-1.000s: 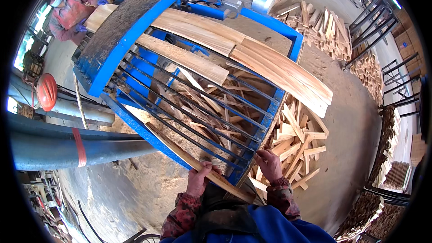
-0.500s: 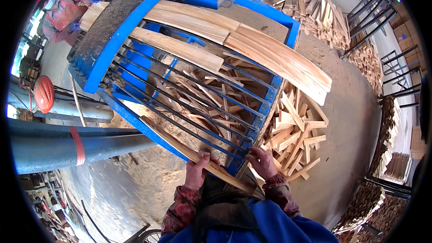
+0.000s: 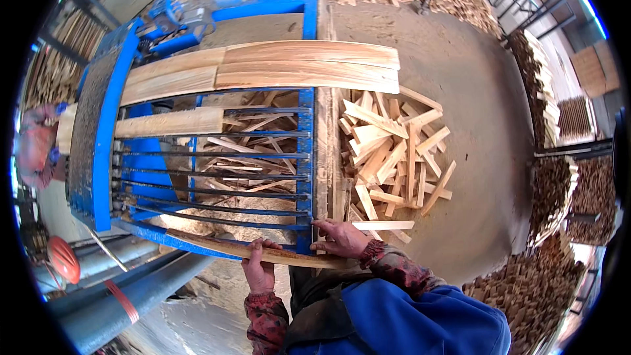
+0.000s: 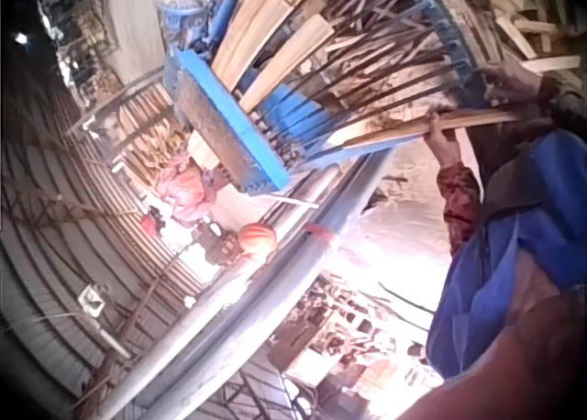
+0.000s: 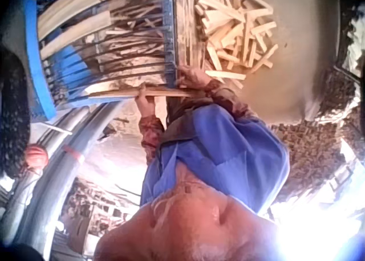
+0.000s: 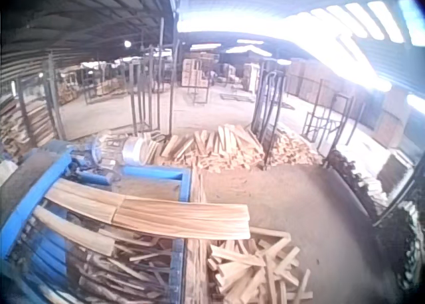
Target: The person picks up wooden planks and offcuts from a pile on the floor and a blue metal rack, then places them into a black wheelbarrow. The person handles the wood by hand, moving pieces individually or in small groups to clear the workspace and fill the wheelbarrow.
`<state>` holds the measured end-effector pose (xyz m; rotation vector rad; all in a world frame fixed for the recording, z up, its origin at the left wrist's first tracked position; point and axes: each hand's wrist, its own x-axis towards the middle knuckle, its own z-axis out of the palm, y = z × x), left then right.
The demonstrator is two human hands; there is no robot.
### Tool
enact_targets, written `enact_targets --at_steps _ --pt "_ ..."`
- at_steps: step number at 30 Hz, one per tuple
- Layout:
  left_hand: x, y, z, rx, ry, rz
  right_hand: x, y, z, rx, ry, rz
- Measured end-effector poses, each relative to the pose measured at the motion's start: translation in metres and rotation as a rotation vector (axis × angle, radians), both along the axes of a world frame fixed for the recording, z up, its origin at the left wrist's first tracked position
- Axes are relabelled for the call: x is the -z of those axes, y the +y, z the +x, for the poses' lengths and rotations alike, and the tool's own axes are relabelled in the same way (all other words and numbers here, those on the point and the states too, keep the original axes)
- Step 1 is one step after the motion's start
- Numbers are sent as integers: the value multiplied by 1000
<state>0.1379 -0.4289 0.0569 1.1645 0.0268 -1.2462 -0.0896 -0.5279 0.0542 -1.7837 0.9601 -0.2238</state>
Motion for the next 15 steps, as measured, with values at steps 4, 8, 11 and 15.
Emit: enact_targets --at_steps 4,8,11,15 --pt "4 2 3 68 -76 10 2 10 -3 -53 -40 16" --pt "1 0 3 74 -84 25 7 17 -5 -147 -67 27" --pt "4 1 2 67 -74 19 10 20 -2 -228 -73 -31" --pt "4 1 2 57 -87 30 13 19 0 -263 -66 -17"
